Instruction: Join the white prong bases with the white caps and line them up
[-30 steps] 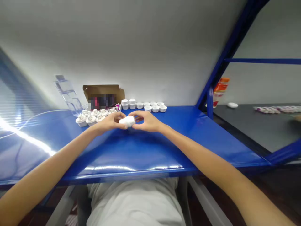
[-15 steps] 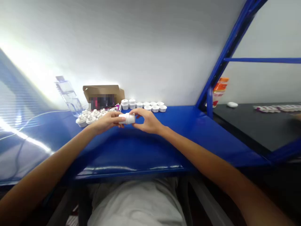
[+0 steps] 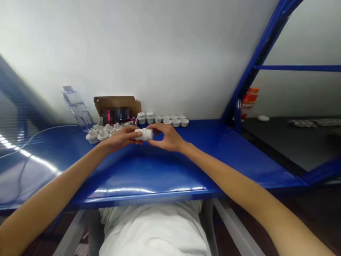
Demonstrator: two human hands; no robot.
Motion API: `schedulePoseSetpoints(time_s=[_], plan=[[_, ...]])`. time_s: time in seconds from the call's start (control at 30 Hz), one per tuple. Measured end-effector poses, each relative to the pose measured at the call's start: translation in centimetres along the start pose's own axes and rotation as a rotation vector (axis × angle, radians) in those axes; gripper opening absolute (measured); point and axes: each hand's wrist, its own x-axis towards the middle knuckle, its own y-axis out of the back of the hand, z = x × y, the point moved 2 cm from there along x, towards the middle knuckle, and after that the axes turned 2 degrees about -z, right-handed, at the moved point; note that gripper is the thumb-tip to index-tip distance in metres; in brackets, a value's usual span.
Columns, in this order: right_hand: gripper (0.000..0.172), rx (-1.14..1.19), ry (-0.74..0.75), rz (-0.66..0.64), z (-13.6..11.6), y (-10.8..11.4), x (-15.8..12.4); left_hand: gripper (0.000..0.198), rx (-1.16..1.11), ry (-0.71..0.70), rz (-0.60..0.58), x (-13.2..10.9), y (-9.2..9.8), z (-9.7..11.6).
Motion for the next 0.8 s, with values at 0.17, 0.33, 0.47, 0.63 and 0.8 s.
schedulePoseSetpoints(time_s=[0.17,0.33,0.47,0.63,0.8], plan=[[0.04,0.221,-0.327,-0.029,1.1,-0.8,-0.2,0.053,0.054,-0.112,0.021,0.2,0.0,-0.2],[0.056,0.501,-0.596,-0.182,2.1,-1.9,-0.4,0.056,0.126,-0.185,0.055,0.4,-0.3,-0.4],[0.06,0.544,-0.495,-0.093,2.2,-1.3,-0.2,0.05,0.121,-0.114,0.123,0.5,-0.3,-0.6],[0.049,0.588,-0.623,-0.091,2.7,-0.9,-0.2,0.052,0.127,-0.098,0.126,0.5,-0.3,-0.7],[0.061,0.562,-0.565,-0.052,3.0,-0.9,-0.2,0.05,0.149,-0.082,0.146,0.6,-0.2,-1.0]])
